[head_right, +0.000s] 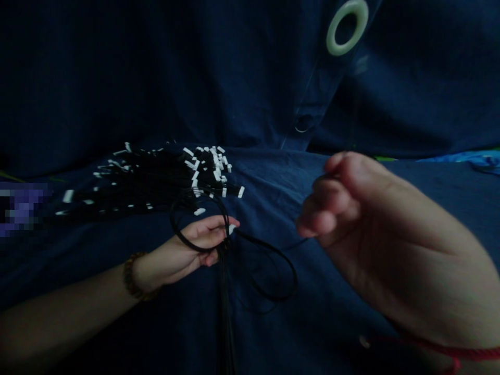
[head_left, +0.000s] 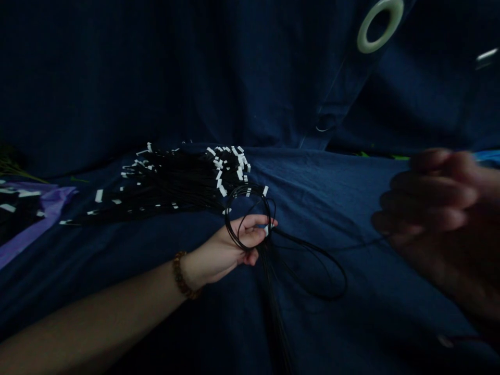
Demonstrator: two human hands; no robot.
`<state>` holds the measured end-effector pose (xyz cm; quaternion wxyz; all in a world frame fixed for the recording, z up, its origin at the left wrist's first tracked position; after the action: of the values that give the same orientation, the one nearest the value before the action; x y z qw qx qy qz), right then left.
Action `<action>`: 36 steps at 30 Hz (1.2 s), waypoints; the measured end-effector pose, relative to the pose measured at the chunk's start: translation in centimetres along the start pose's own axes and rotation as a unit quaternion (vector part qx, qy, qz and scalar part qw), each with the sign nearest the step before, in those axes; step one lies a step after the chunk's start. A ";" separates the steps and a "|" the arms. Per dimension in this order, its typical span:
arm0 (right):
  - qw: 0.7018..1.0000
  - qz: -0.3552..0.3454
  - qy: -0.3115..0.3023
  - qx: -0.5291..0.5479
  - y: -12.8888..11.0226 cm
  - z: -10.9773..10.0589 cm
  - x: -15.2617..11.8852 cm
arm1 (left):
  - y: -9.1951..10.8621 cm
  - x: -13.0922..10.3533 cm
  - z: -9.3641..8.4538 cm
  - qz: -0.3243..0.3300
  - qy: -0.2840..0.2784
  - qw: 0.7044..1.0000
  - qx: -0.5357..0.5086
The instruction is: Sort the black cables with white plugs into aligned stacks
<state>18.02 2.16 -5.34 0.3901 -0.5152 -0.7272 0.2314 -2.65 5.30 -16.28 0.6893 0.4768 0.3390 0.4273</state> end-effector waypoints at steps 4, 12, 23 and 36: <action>0.952 0.183 -0.172 0.174 0.4 4.2 -0.4 | -0.1 0.1 -0.1 -0.003 -0.002 1.000 0.007; 0.987 0.036 -0.112 -0.105 0.5 7.0 -1.3 | 0.0 -0.1 -0.1 0.017 -0.034 0.999 -0.006; 0.982 0.047 -0.110 -0.146 0.9 6.8 -1.4 | 0.1 0.0 0.0 0.015 -0.079 0.996 -0.039; 0.980 0.029 -0.103 -0.169 1.2 7.0 -1.4 | -0.1 0.1 0.0 0.045 -0.067 0.997 -0.014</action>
<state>13.29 1.72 -10.80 0.2135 -0.5675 -0.7772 0.1684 -2.60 5.36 -16.35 0.6971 0.5098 0.2640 0.4294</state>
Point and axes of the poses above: each hand's wrist, its own x-axis towards the middle knuckle, its own z-axis out of the palm, y = z × x, the point moved 4 cm from there along x, towards the middle knuckle, and after that the axes turned 12 degrees about z, right-handed, at the moved point
